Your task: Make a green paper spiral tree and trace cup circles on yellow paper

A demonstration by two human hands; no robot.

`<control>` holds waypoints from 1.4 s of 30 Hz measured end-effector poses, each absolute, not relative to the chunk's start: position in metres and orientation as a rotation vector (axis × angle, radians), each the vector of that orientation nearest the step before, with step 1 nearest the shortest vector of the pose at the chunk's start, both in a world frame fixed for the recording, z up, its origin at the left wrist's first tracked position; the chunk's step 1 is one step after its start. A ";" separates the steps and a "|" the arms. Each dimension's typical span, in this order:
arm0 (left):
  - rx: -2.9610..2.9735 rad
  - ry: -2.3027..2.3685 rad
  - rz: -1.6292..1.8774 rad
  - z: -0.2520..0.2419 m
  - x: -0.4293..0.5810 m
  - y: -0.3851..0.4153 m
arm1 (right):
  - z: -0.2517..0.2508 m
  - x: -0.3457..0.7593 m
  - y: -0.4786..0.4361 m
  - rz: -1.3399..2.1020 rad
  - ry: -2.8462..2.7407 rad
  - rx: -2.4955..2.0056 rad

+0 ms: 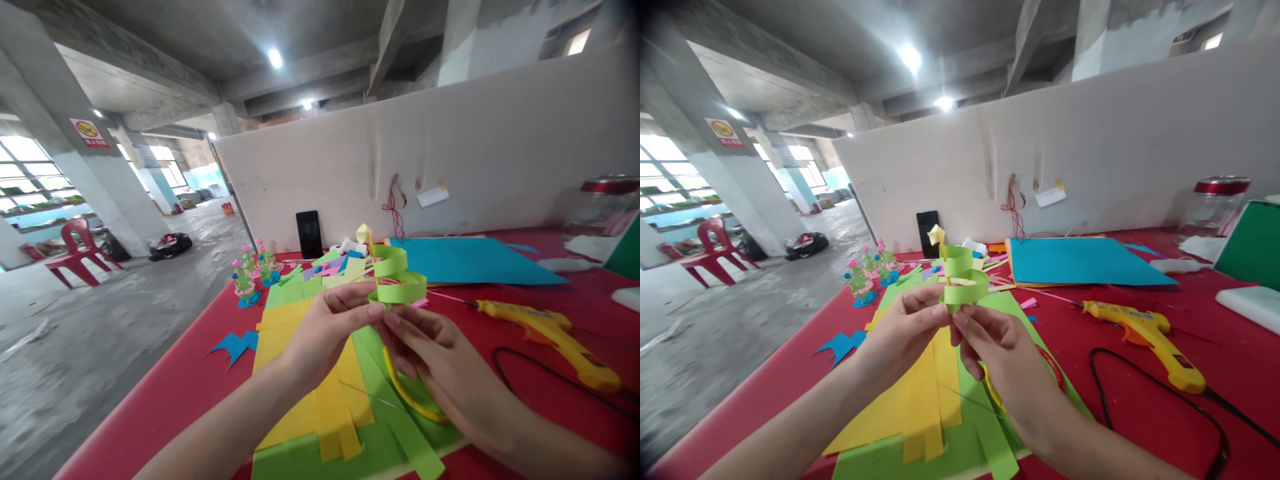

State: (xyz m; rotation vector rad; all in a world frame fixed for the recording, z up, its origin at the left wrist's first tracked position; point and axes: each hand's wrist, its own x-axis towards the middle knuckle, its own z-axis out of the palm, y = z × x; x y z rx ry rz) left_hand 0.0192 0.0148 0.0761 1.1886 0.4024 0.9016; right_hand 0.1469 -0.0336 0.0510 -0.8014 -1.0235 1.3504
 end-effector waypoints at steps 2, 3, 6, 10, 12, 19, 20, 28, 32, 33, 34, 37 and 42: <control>1.160 0.440 0.909 0.076 0.019 0.015 | 0.050 0.146 -0.034 1.358 -1.010 -0.788; 1.154 0.451 0.908 0.076 0.019 0.015 | 0.050 0.146 -0.034 1.363 -0.999 -0.789; 1.174 0.443 0.888 0.076 0.019 0.015 | 0.051 0.144 -0.035 1.391 -0.985 -0.789; 1.251 0.397 0.848 0.077 0.017 0.014 | 0.055 0.142 -0.036 1.437 -0.987 -0.744; 1.277 0.373 0.829 0.079 0.016 0.014 | 0.055 0.142 -0.036 1.459 -0.969 -0.742; 1.271 0.357 0.786 0.080 0.012 0.016 | 0.052 0.143 -0.039 1.544 -1.034 -0.695; 1.275 0.353 0.774 0.080 0.012 0.016 | 0.052 0.143 -0.040 1.561 -1.024 -0.682; 1.314 0.342 0.736 0.080 0.011 0.016 | 0.052 0.144 -0.042 1.606 -1.004 -0.677; 1.357 0.326 0.699 0.079 0.011 0.017 | 0.052 0.145 -0.041 1.560 -0.994 -0.705; 1.364 0.308 0.684 0.078 0.011 0.019 | 0.052 0.146 -0.040 1.554 -0.992 -0.697; 1.367 0.295 0.674 0.078 0.011 0.020 | 0.053 0.146 -0.040 1.554 -0.996 -0.676; 1.367 0.296 0.682 0.076 0.012 0.026 | 0.056 0.148 -0.037 1.554 -1.026 -0.588; 1.382 0.295 0.748 0.071 0.013 0.036 | 0.060 0.149 -0.035 1.440 -1.057 -0.602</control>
